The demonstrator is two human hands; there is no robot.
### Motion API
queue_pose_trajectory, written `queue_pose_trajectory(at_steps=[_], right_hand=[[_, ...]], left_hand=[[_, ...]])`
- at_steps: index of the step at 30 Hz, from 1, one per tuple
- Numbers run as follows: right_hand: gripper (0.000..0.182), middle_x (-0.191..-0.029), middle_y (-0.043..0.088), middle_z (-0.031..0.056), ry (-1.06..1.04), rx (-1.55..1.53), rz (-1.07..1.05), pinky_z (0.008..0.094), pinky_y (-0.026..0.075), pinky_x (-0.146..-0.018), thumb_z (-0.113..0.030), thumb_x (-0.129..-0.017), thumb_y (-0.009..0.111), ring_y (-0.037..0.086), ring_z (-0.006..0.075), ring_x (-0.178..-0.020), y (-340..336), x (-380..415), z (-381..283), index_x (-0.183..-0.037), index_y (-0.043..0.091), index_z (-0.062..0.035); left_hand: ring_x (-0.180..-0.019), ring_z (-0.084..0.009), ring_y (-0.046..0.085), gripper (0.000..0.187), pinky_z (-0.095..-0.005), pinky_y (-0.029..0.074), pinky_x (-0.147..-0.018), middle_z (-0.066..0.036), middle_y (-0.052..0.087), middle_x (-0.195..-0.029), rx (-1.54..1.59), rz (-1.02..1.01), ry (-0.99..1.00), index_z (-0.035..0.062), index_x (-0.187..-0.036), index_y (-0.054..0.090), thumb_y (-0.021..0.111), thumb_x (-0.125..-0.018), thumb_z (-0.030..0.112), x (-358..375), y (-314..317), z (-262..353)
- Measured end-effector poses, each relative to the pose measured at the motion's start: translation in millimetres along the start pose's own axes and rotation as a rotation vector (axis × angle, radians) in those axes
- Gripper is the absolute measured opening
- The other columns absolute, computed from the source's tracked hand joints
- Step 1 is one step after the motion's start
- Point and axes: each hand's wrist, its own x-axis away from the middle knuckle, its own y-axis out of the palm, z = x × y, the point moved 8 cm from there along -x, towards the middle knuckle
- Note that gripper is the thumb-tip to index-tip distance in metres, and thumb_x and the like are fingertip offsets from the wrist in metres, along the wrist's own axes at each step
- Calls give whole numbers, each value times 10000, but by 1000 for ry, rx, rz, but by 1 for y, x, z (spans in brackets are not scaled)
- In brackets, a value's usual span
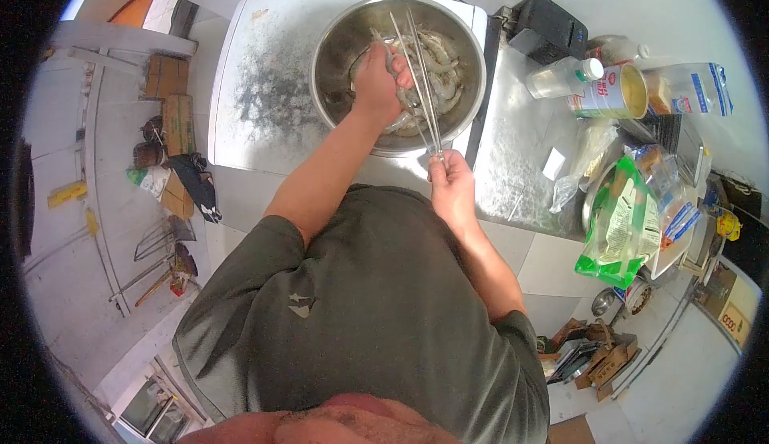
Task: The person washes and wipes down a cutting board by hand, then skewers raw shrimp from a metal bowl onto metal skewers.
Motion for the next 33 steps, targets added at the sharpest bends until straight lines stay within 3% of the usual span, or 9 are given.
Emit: queue_pose_trajectory(at_steps=[10,13,22,25,28,31,33], right_hand=[[148,-650,500,-28,8,-12,2,204,341,-499,-147,-929,539,413,42,-555,-2,-5,4,-836,536,-32],[146,-678,529,-9,21,18,-12,229,382,-570,-133,-924,536,451,70,-624,-2,-11,-3,-869,559,1],[155,-677,534,-5,47,-4,-10,231,379,-552,-135,-923,526,450,71,-604,2,-16,3,-864,558,5],[154,-671,539,-6,53,-29,-22,228,374,-541,-138,-923,522,447,63,-593,2,-18,5,-872,560,2],[155,-680,560,-1,79,-115,-37,221,372,-538,-147,-923,522,452,54,-595,-1,-21,6,-886,561,-2],[155,-697,580,1,81,-47,-19,218,368,-518,-147,-926,513,451,51,-572,-18,-28,11,-904,559,-1],[147,-711,592,8,90,-2,3,219,377,-488,-142,-932,504,457,58,-528,-29,-28,6,-916,555,-4]], left_hand=[[-527,-149,392,260,-293,355,-489,-41,421,-681,-63,-4,-18,65,-934,416,333,-996,303,1,-1,-9],[-526,-136,384,265,-284,352,-486,-36,417,-678,-133,18,-4,67,-929,420,339,-993,312,8,6,-12],[-506,-125,381,284,-278,362,-484,-25,415,-658,-196,7,-30,72,-902,424,345,-986,332,12,3,-24],[-524,-140,421,287,-278,382,-502,-33,444,-668,-441,-79,113,78,-903,439,357,-973,345,10,6,-24],[-556,-150,467,224,-280,419,-540,-30,482,-691,-192,-21,-106,66,-942,486,442,-943,285,14,8,-28],[-675,-141,544,283,-267,437,-556,-53,552,-795,-379,-147,-82,37,-947,501,446,-953,314,-21,-11,-22],[-708,-148,566,362,-267,456,-592,-79,586,-870,-532,-15,-64,-15,-1101,511,506,-928,302,-37,-32,7]])
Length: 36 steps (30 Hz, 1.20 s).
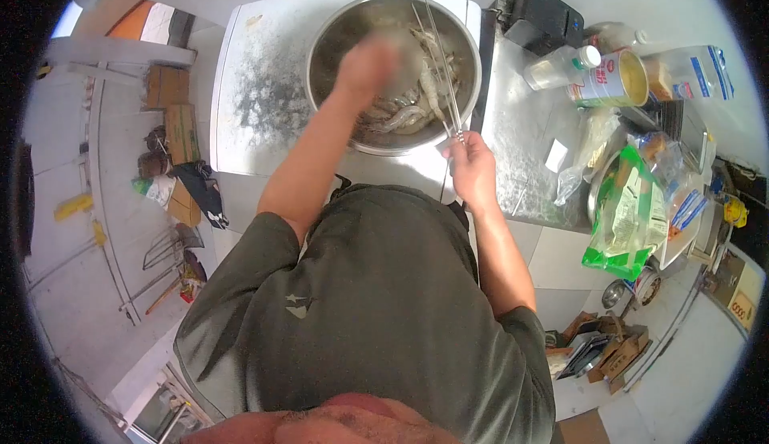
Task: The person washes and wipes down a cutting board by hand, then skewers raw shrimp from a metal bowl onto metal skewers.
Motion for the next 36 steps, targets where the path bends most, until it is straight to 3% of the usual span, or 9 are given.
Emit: queue_pose_trajectory(at_steps=[2,6,7,8,9,13,16,25,36], right_hand=[[129,-711,585,9,-24,66,14,209,371,-463,-130,-943,500,450,52,-500,-8,-4,-4,-924,547,-11],[176,-725,625,42,-66,200,32,265,437,-540,-161,-931,481,558,101,-555,-18,-15,-22,-928,564,-6],[195,-768,653,115,-49,225,43,337,472,-590,-179,-933,477,631,218,-606,-19,-20,-23,-940,565,-5],[198,-781,652,140,-77,327,67,361,474,-609,-183,-931,480,633,261,-626,-21,-24,-28,-947,565,-5],[201,-793,650,164,-105,430,93,386,477,-628,-187,-929,484,635,303,-647,-24,-27,-33,-955,565,-5],[209,-831,625,241,-128,563,134,465,464,-703,-201,-922,494,607,425,-762,-28,-26,-62,-960,562,-7],[207,-823,623,246,-270,677,242,475,453,-707,-202,-920,494,600,425,-800,-35,-27,-72,-929,552,-4],[194,-808,612,261,-261,714,258,508,445,-699,-200,-912,496,581,449,-806,-42,-13,-81,-910,532,-9],[217,-789,639,225,-118,630,286,468,472,-688,-198,-925,470,619,400,-751,-68,6,-41,-973,557,-5]], left_hand=[[-722,-135,579,342,-264,461,-601,-82,603,-854,-104,96,24,-30,-1052,550,531,-909,280,-17,-30,6],[-797,-223,640,331,-331,498,-695,-122,660,-897,-729,39,27,-21,-997,645,611,-839,268,-28,-38,17],[-822,-246,645,331,-345,498,-716,-144,664,-915,-950,27,81,-21,-989,652,609,-834,269,-32,-35,18],[-847,-270,650,331,-359,498,-737,-165,668,-933,-1170,15,138,-21,-981,658,607,-829,269,-36,-32,20],[-980,-373,609,354,-430,477,-872,-195,633,-1077,-1296,-19,85,34,-1033,659,607,-808,303,-44,-30,16],[-1054,-338,595,311,-423,480,-887,-196,621,-1118,-1505,42,-63,31,-1068,648,575,-815,197,-56,-22,4],[-1063,-327,597,310,-415,486,-883,-195,616,-1135,-1638,-17,-105,27,-1075,643,590,-795,149,-59,-15,0],[-1096,-320,584,334,-402,470,-915,-197,606,-1158,-1605,-12,-206,22,-1068,656,624,-744,97,-84,-17,-15],[-1070,-341,578,488,-397,460,-921,-202,598,-1157,-1566,-104,-39,14,-1158,591,665,-722,220,-84,-9,-7]])
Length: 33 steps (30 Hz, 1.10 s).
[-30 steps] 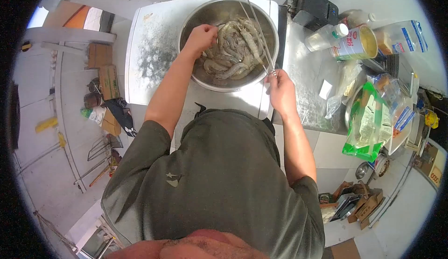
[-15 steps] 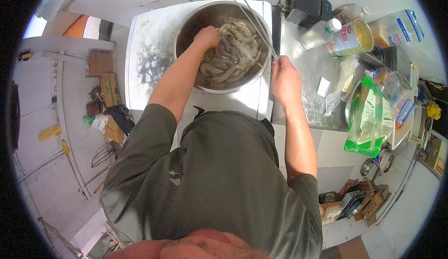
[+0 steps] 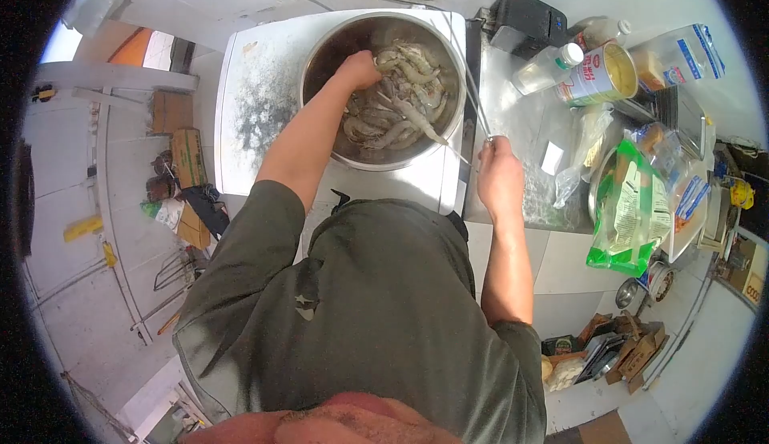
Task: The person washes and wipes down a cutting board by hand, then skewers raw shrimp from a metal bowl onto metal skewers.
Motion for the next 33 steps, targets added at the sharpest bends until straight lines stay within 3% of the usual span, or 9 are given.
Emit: queue_pose_trajectory(at_steps=[5,8,9,12,16,22,26,31,33], right_hand=[[247,-733,647,155,150,-186,25,387,480,-598,-227,-948,449,641,265,-598,-16,4,9,-964,555,-4],[241,-716,644,156,91,-146,57,393,477,-597,-229,-947,454,638,275,-597,-16,-8,2,-956,553,-9],[228,-723,640,189,55,-141,55,427,476,-615,-221,-943,459,635,340,-643,-12,-15,-1,-942,549,-12],[242,-757,644,164,-80,11,70,393,482,-600,-225,-943,467,633,282,-628,2,-37,-18,-1000,553,-6],[204,-800,617,269,-196,29,121,513,451,-695,-217,-926,473,583,461,-799,16,-58,-57,-965,538,-28],[206,-821,629,252,-214,-27,178,493,456,-707,-211,-921,476,593,447,-811,-1,-57,-72,-961,548,-22],[222,-815,649,214,-178,-172,198,447,469,-705,-209,-926,479,626,396,-801,-19,-40,-60,-997,572,-20],[215,-696,567,53,-116,-389,48,280,436,-642,-188,-941,483,516,134,-660,-10,-8,-33,-980,573,3],[204,-698,569,36,-64,-488,-20,257,429,-634,-173,-944,480,514,111,-659,-1,7,-29,-978,576,3]], left_hand=[[-1040,-333,592,389,-408,478,-889,-202,609,-1123,9,44,92,46,-1105,623,658,-766,232,2,-11,-9],[-970,-338,612,328,-421,492,-843,-204,631,-1033,-18,152,191,107,-1101,632,634,-795,224,30,-26,-4],[-945,-340,617,304,-427,496,-825,-200,637,-998,-35,223,232,123,-1093,635,620,-807,225,41,-28,-3],[-935,-347,612,278,-442,488,-816,-181,644,-986,-133,169,218,148,-1108,625,574,-843,218,78,-31,11],[-943,-351,609,285,-446,485,-818,-167,644,-1004,-132,70,229,179,-1131,607,531,-858,203,103,-14,18],[-967,-363,597,341,-427,475,-832,-186,640,-1005,18,-60,305,42,-1089,595,608,-801,224,120,3,18],[-972,-369,595,314,-433,472,-832,-193,640,-1004,5,-29,170,18,-1041,588,603,-800,218,111,12,7],[-960,-379,600,316,-446,470,-831,-213,632,-1017,-11,48,48,6,-1027,585,606,-772,191,95,23,-8],[-948,-373,611,320,-450,478,-835,-224,632,-1023,31,20,31,-11,-1029,589,596,-754,154,92,23,-12]])
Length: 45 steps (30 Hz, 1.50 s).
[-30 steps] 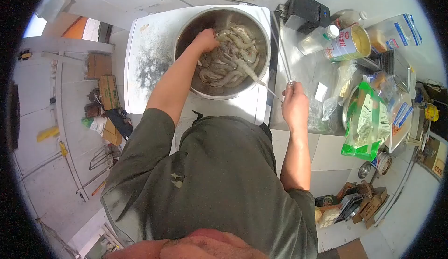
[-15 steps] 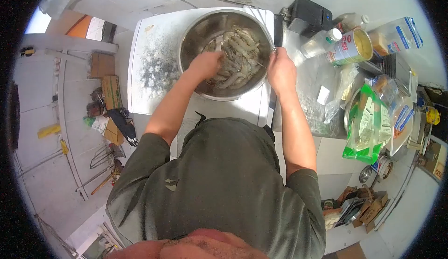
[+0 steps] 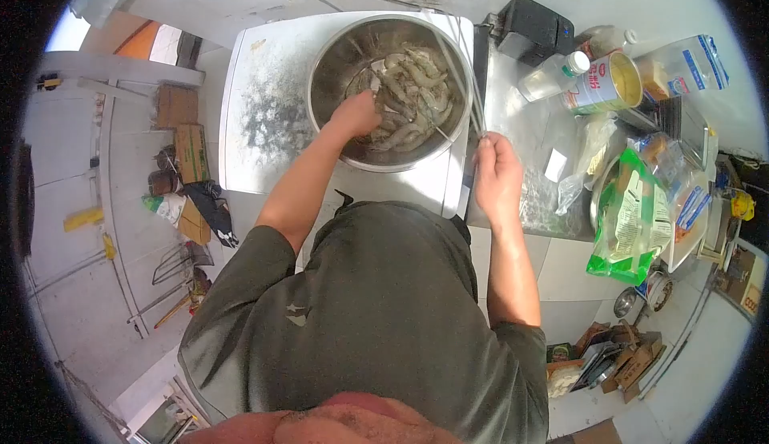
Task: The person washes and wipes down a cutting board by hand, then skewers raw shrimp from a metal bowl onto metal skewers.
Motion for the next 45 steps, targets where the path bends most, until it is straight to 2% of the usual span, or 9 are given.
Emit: queue_pose_trajectory(at_steps=[6,12,18,21,24,27,28,35,45], right_hand=[[140,-691,569,-8,118,-136,-140,225,375,-497,-130,-937,485,450,52,-542,24,37,30,-952,552,-8],[126,-685,580,5,202,-111,-193,237,396,-542,-128,-927,499,477,69,-579,32,48,59,-928,538,-8],[112,-695,598,29,192,-79,-169,245,411,-566,-126,-920,515,503,80,-607,25,50,60,-933,510,-15],[105,-697,599,37,208,-48,-163,247,417,-572,-118,-916,519,514,86,-615,20,52,60,-934,496,-18],[101,-700,598,45,159,-41,-149,249,423,-575,-112,-915,516,523,89,-622,19,56,54,-929,485,-17],[100,-703,597,52,103,-56,-166,251,426,-575,-107,-916,509,530,91,-630,25,60,54,-943,489,-13],[102,-704,596,55,88,-61,-177,252,426,-575,-106,-917,507,532,92,-633,28,61,54,-951,492,-11],[156,-705,592,42,91,-5,-257,247,427,-594,-112,-913,523,528,87,-643,40,63,43,-996,567,12],[169,-677,593,54,75,54,-233,254,438,-584,-136,-917,533,519,93,-612,37,67,40,-955,577,23]], left_hand=[[-993,-366,591,371,-425,466,-846,-235,617,-1043,4,-206,102,-7,-1066,560,576,-733,156,7,-3,0],[-1000,-357,592,300,-432,466,-841,-214,622,-1041,-289,-217,195,12,-1044,570,553,-775,143,21,16,14],[-992,-376,587,270,-449,463,-833,-205,629,-1030,-302,-235,255,5,-1058,557,533,-837,158,20,30,25],[-1006,-335,601,275,-446,471,-823,-181,631,-1063,-123,-155,165,6,-1076,547,502,-848,152,21,9,15],[-891,-275,632,297,-391,483,-744,-149,652,-981,212,-49,208,-2,-1101,546,514,-857,163,27,-15,2],[-801,-200,604,252,-326,463,-730,-92,642,-873,720,-82,23,-20,-1005,561,536,-870,191,39,-29,-4],[-787,-160,585,229,-310,460,-699,-47,615,-837,873,-70,51,5,-1016,557,527,-888,193,34,-24,-10],[-727,-180,550,106,-323,453,-670,-58,552,-789,1763,-9,127,50,-976,508,470,-925,135,30,-27,-6],[-712,-189,464,159,-325,422,-694,-53,473,-761,2016,95,238,52,-933,483,440,-965,202,21,-48,6]])
